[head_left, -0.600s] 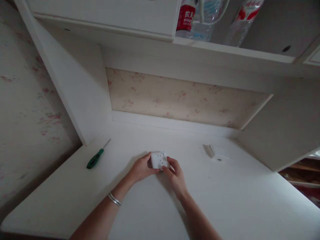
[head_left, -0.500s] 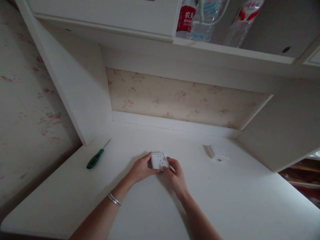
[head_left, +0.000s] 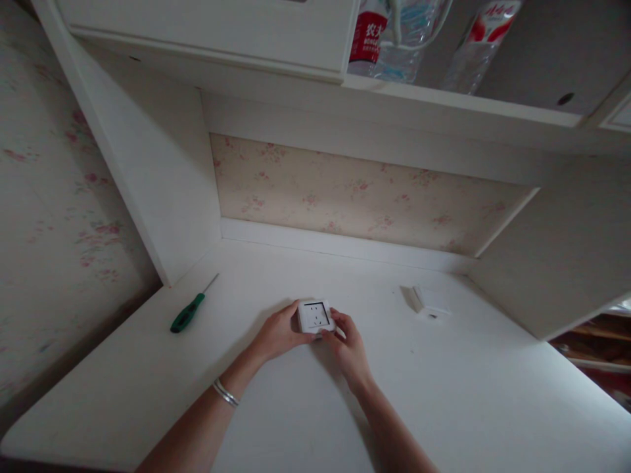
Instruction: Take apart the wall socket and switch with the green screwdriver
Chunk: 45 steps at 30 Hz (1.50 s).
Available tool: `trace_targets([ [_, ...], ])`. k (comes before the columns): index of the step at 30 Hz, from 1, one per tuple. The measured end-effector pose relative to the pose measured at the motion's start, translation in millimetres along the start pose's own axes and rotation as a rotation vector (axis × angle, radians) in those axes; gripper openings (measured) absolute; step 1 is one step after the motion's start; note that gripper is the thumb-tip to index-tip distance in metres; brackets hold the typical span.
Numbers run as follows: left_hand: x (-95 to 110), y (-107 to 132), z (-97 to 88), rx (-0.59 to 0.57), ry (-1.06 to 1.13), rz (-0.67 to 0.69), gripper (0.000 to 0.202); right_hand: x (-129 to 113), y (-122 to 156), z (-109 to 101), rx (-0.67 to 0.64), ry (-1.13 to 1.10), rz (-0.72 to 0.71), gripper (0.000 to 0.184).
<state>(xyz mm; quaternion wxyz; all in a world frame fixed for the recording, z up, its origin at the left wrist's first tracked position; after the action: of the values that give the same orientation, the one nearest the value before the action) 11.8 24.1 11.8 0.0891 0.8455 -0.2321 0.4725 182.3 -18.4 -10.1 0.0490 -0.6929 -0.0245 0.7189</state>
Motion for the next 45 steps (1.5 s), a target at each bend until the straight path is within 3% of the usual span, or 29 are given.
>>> trace_targets([
  [8,2,0,0.3,0.013,0.027,0.007,0.076,3,0,0,-0.003,0.014,-0.04,0.029],
  [17,4,0,0.9,-0.005,0.118,0.037,0.06,7,-1,-1,0.01,0.031,-0.006,0.032],
  [24,-17,-9,3.4,0.135,0.263,0.019,0.066,14,-3,-2,0.003,0.07,-0.004,0.042],
  [28,-26,-11,-3.6,0.226,0.36,-0.063,0.066,10,-3,-3,0.008,0.123,-0.01,0.049],
  [37,-46,-26,-43.8,0.236,0.95,-0.359,0.051,9,-1,0,-0.02,0.17,0.017,0.049],
  [45,-84,-59,-116.1,0.374,0.501,-0.567,0.065,6,-1,-1,-0.004,0.169,0.009,0.047],
])
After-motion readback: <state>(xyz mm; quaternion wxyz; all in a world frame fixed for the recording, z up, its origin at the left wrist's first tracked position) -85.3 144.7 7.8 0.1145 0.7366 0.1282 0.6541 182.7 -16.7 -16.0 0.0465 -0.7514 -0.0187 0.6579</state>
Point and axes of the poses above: each hand's wrist, its own y-axis away from the middle knuckle, its own z-axis out of the palm, x = y × z, the point moved 3 cm from there along -y, towards the middle knuckle, and after that the axes turned 10 degrees about -x, right-handed, at the moved point
